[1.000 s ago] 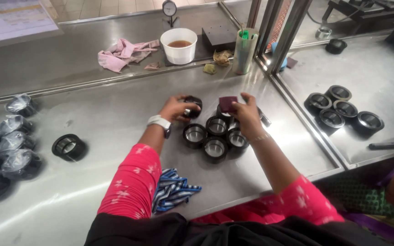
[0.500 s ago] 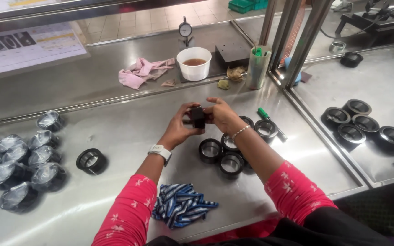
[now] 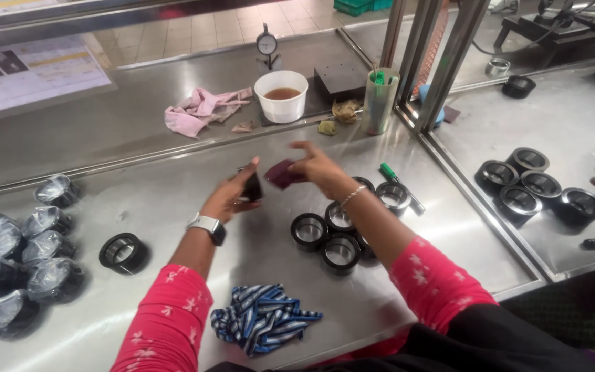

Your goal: Marking and cleaning black cylindrical metal parts at a stainless steel workstation.

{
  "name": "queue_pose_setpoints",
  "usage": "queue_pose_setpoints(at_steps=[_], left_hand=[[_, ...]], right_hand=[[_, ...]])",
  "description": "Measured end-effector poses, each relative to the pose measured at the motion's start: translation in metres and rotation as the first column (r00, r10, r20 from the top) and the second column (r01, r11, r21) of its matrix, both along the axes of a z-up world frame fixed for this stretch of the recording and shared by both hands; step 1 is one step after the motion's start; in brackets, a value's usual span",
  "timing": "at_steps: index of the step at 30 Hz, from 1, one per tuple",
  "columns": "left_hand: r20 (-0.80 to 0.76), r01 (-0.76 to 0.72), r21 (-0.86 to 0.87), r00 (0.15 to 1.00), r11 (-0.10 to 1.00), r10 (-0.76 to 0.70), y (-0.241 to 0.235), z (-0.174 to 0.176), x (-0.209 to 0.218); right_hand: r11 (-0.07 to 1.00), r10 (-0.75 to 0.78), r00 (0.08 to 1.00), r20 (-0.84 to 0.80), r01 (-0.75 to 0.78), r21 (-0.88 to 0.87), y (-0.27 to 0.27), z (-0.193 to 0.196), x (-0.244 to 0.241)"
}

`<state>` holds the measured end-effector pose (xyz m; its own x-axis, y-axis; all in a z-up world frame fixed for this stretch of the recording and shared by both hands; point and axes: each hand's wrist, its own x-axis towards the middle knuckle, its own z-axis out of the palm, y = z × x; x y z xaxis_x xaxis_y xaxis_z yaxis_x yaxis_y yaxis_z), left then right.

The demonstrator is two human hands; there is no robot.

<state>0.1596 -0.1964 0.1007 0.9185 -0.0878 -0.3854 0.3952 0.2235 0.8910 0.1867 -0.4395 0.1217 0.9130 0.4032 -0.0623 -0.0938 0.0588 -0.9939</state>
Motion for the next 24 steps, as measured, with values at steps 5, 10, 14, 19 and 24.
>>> queue_pose_setpoints(at_steps=[5,10,14,19,24], left_hand=[[0.149,-0.139,0.978,0.988,0.156,-0.051,0.058,-0.018,-0.007],[0.100,-0.117,0.993,0.941,-0.034,-0.323,0.048,-0.044,0.030],[0.429,-0.024,0.869,0.534,0.494,-0.729,-0.029,-0.082,0.077],[0.202,-0.001,0.962,0.675,0.272,-0.709,-0.101,-0.002,0.037],[0.145,-0.045,0.983,0.774,0.176,-0.616,-0.104,-0.034,0.072]], right_hand=[[0.853,-0.286,0.867,-0.407,0.424,0.304,-0.062,-0.035,-0.019],[0.818,-0.313,0.768,-0.559,0.517,0.252,-0.061,-0.021,-0.048],[0.874,-0.118,0.793,-0.598,0.369,0.317,-0.065,-0.044,-0.015],[0.899,-0.092,0.869,-0.487,0.283,0.335,-0.079,-0.034,-0.005],[0.817,-0.437,0.808,-0.396,0.540,0.201,-0.086,-0.037,0.015]])
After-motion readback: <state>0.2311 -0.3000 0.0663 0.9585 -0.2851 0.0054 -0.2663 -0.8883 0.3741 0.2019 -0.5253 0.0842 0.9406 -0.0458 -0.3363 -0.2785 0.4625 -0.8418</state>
